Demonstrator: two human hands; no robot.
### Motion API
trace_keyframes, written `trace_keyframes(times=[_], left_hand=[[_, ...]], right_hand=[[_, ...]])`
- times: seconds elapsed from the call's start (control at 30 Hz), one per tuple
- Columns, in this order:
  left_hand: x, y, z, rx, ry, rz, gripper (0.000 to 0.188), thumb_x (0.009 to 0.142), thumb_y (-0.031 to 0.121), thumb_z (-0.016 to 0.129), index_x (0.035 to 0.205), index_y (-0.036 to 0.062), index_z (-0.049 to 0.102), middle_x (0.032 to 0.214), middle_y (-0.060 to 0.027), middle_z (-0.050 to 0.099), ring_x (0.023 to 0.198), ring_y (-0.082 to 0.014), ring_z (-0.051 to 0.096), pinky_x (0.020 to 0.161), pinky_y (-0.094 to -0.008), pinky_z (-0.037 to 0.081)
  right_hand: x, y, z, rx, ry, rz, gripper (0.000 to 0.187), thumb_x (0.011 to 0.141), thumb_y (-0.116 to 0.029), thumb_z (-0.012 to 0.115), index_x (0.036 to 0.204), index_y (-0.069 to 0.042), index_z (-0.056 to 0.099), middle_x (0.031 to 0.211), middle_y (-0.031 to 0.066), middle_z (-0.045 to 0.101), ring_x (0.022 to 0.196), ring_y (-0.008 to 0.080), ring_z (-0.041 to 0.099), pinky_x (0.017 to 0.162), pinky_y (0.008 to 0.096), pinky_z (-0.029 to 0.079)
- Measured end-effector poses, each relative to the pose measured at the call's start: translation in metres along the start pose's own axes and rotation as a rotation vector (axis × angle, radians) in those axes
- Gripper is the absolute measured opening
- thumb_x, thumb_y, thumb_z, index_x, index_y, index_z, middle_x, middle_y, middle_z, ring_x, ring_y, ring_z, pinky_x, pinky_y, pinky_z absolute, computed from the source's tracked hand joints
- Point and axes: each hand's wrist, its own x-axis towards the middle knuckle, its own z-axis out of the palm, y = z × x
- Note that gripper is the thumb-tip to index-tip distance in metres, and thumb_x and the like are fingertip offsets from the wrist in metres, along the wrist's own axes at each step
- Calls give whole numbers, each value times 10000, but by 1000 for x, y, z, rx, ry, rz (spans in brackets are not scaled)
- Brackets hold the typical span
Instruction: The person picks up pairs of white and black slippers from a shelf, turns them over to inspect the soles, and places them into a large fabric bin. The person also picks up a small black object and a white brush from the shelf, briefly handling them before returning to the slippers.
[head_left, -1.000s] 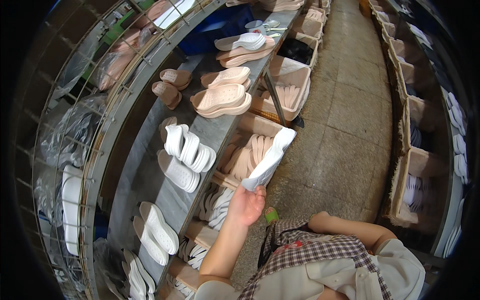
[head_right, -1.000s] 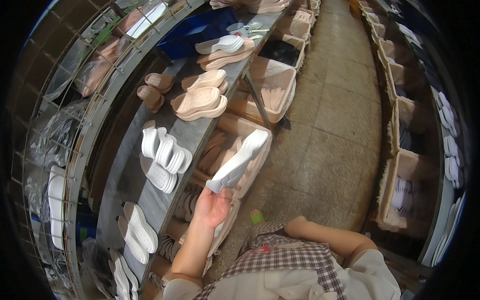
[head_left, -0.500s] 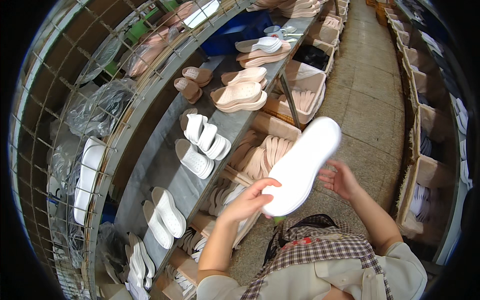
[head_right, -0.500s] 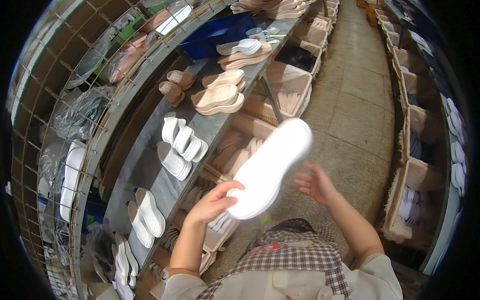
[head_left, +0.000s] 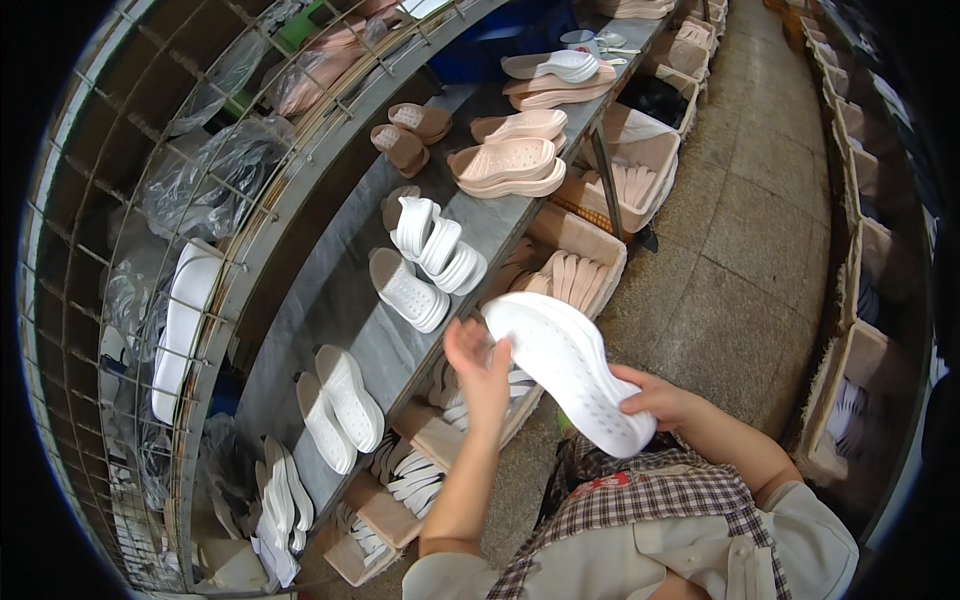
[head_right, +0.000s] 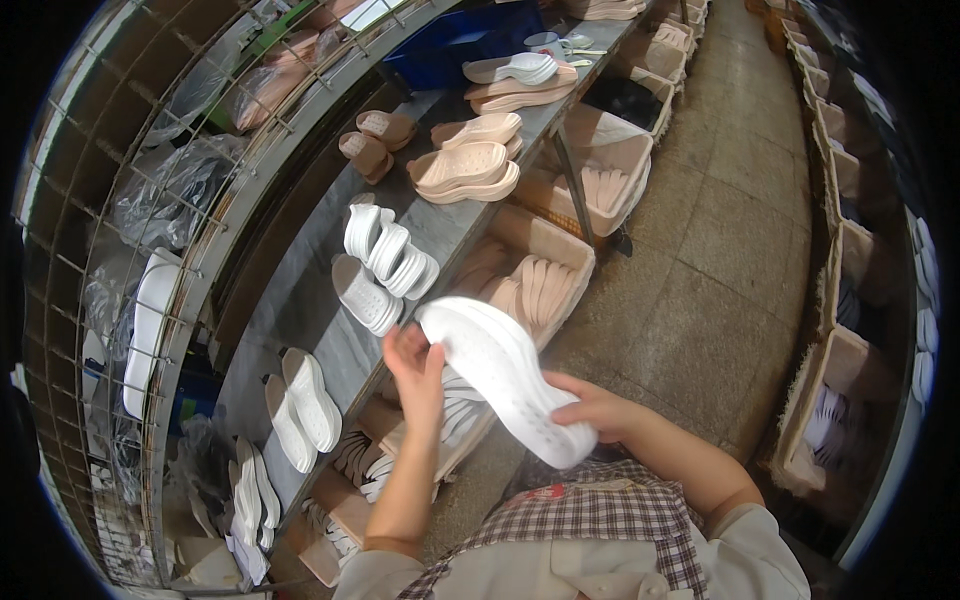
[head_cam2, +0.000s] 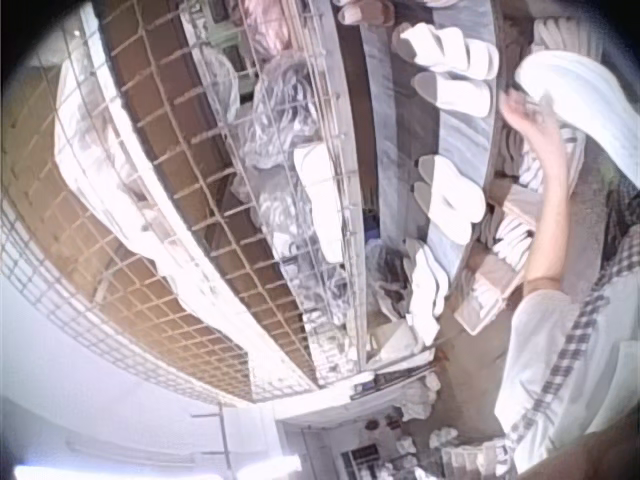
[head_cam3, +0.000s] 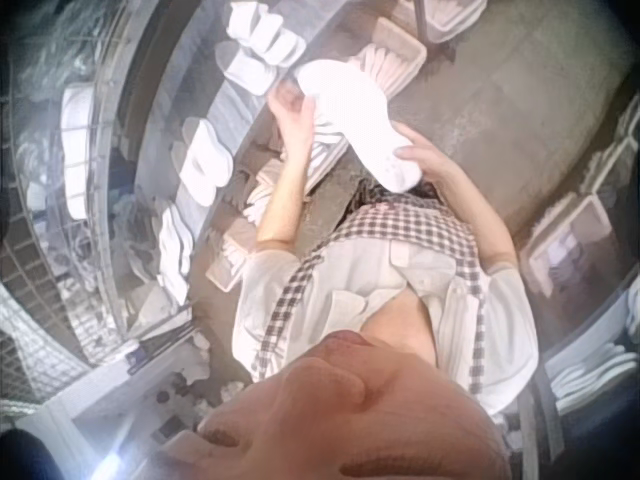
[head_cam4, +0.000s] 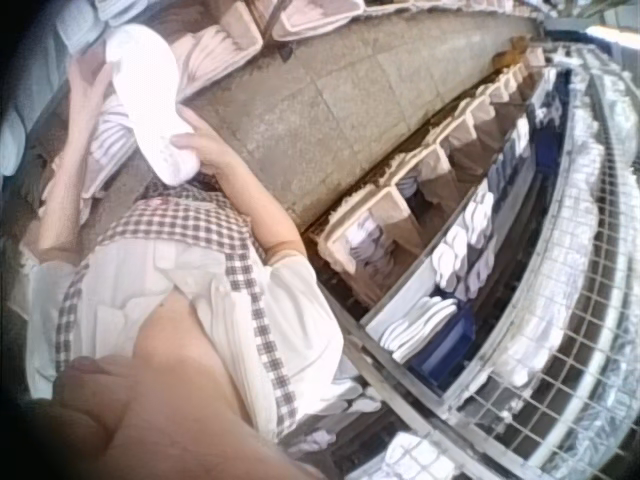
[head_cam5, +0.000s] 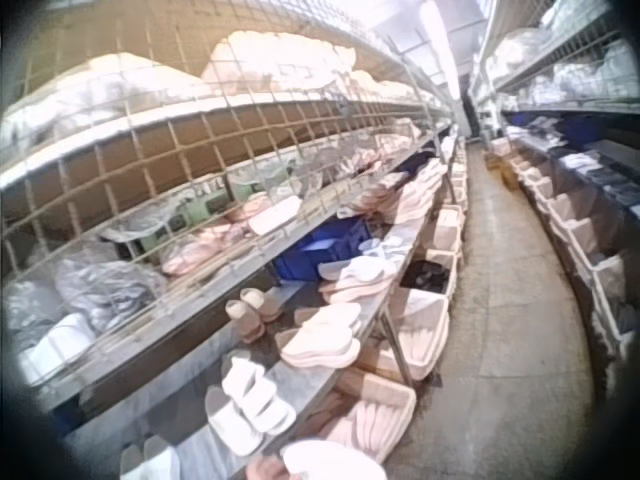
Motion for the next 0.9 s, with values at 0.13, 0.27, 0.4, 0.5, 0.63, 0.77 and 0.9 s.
trace_keyframes(times=[0.13,0.27,0.4,0.5,0.63,0.77,0.9], left_hand=[[-42,-26,24,-646,-40,-405,579,939,357,482,1351,25,246,1201,-171,474,1061,-247,515,882,-342,454],[-37,-20,16,-1379,-217,-498,408,945,403,419,1099,26,449,857,-146,567,813,-285,585,708,-325,507],[-28,12,-8,-1645,-457,-315,385,903,337,489,1123,33,407,941,-122,459,746,-226,456,640,-335,407],[-24,26,-21,-1663,-348,-260,434,873,312,526,1180,43,380,971,-96,411,748,-188,406,633,-319,366],[-18,24,-34,-1694,-275,-278,418,875,320,521,1169,52,394,965,-85,412,737,-176,415,632,-309,363],[-12,15,-46,-1689,-229,-281,384,908,344,465,1152,54,405,959,-74,415,727,-169,422,630,-303,361],[-3,10,-58,-1660,-220,-300,372,927,360,419,1147,60,408,953,-72,414,729,-166,417,632,-304,363]], right_hand=[[27,-5,43,-883,91,-394,735,882,-245,575,1439,-7,160,1475,230,159,1353,317,213,1103,405,167],[29,-11,67,-843,12,-617,507,942,-301,450,1369,-43,363,1435,163,287,1351,297,219,1089,419,172],[28,-20,65,-811,177,-588,447,956,-398,412,1149,-26,569,1296,120,453,1208,219,422,1008,359,315],[37,-21,59,-430,301,-407,270,950,-232,449,1027,-16,590,1156,99,558,1036,163,536,892,291,398],[50,-16,52,-343,351,-349,184,916,-179,518,995,-35,601,995,44,631,936,122,563,818,261,413],[68,-11,49,-309,316,-256,162,912,-169,529,959,-33,604,950,45,637,893,118,573,792,254,425],[86,-10,51,-294,314,-211,148,909,-154,533,935,-28,607,912,41,632,874,116,576,768,247,440]])
